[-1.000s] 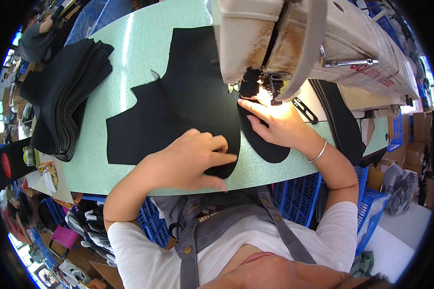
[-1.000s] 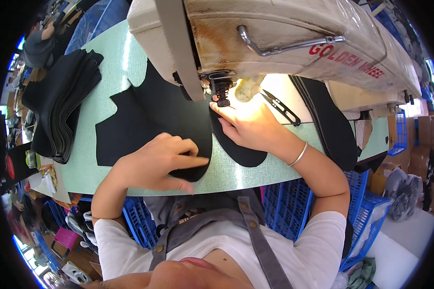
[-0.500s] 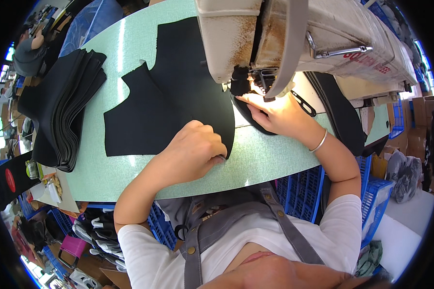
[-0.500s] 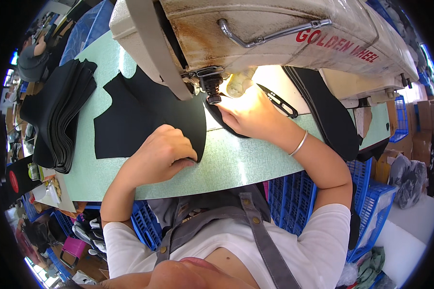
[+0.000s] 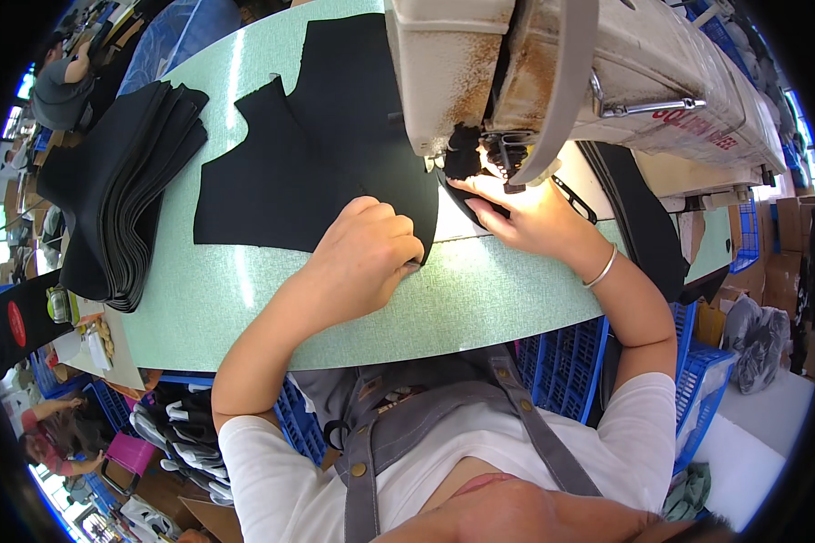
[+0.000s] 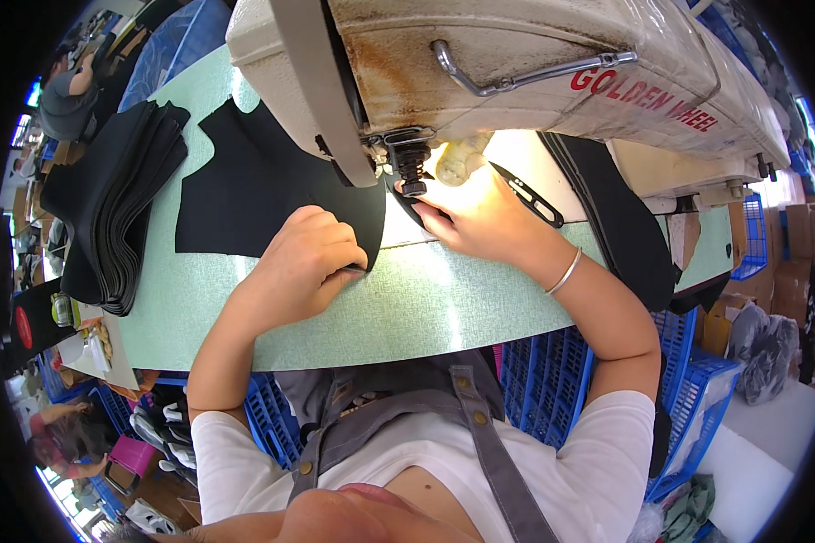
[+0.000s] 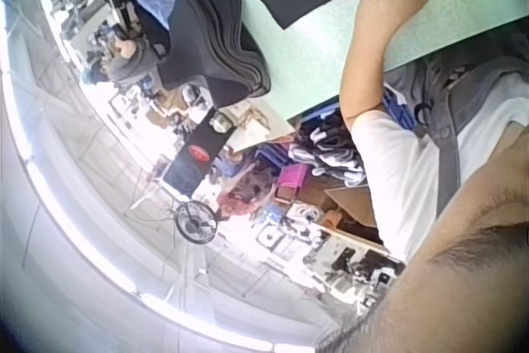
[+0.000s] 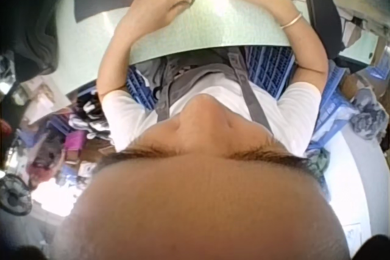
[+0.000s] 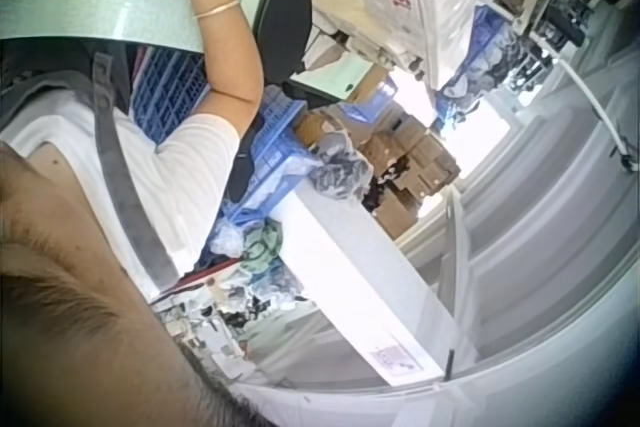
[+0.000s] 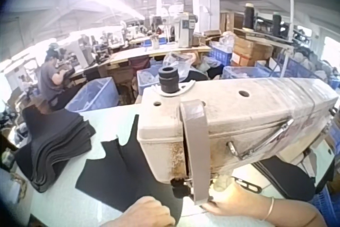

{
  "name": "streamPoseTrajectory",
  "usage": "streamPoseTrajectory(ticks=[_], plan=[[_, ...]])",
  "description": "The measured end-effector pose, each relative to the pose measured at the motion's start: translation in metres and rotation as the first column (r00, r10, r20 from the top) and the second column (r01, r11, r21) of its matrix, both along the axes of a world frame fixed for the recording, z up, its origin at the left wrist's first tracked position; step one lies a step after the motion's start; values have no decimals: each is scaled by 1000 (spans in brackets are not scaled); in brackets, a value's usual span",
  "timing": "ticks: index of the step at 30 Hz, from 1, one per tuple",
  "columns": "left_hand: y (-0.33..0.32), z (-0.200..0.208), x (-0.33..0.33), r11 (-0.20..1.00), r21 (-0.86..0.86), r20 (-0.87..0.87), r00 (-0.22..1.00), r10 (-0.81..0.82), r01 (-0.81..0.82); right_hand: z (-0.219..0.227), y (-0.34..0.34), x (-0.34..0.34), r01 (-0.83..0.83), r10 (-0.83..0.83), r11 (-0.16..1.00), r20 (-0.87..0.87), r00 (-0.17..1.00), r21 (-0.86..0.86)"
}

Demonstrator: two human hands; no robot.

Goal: The person sews fabric shoe pieces together using a sewing machine, trims excess threads with thread snips, and tosses the sewn pieces aside.

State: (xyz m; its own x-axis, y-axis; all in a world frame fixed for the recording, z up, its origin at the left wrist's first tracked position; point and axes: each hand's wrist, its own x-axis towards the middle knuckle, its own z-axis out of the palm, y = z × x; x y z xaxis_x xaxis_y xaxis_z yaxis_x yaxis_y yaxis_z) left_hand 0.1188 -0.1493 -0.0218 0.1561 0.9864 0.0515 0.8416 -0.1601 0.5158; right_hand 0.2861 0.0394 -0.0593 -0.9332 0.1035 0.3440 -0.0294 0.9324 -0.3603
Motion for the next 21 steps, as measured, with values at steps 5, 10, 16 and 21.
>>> streamPoseTrajectory(ticks=[5, 10, 16, 21], plan=[[3, -9, 1, 990, 134, -33, 999, 38, -33, -2, 5, -1, -25, 25, 1000, -24, 999, -10], [5, -11, 2, 973, 225, -91, 993, 76, -54, -4, 7, 0, -13, 13, 1000, 62, 998, 4], [12, -17, 0, 962, 266, -140, 984, 109, -69, -7, 8, -3, -26, 26, 1000, -77, 997, 4], [18, -21, 1, 945, 317, -158, 978, 136, -80, -11, 12, -1, -18, 18, 1000, 11, 1000, 1]])
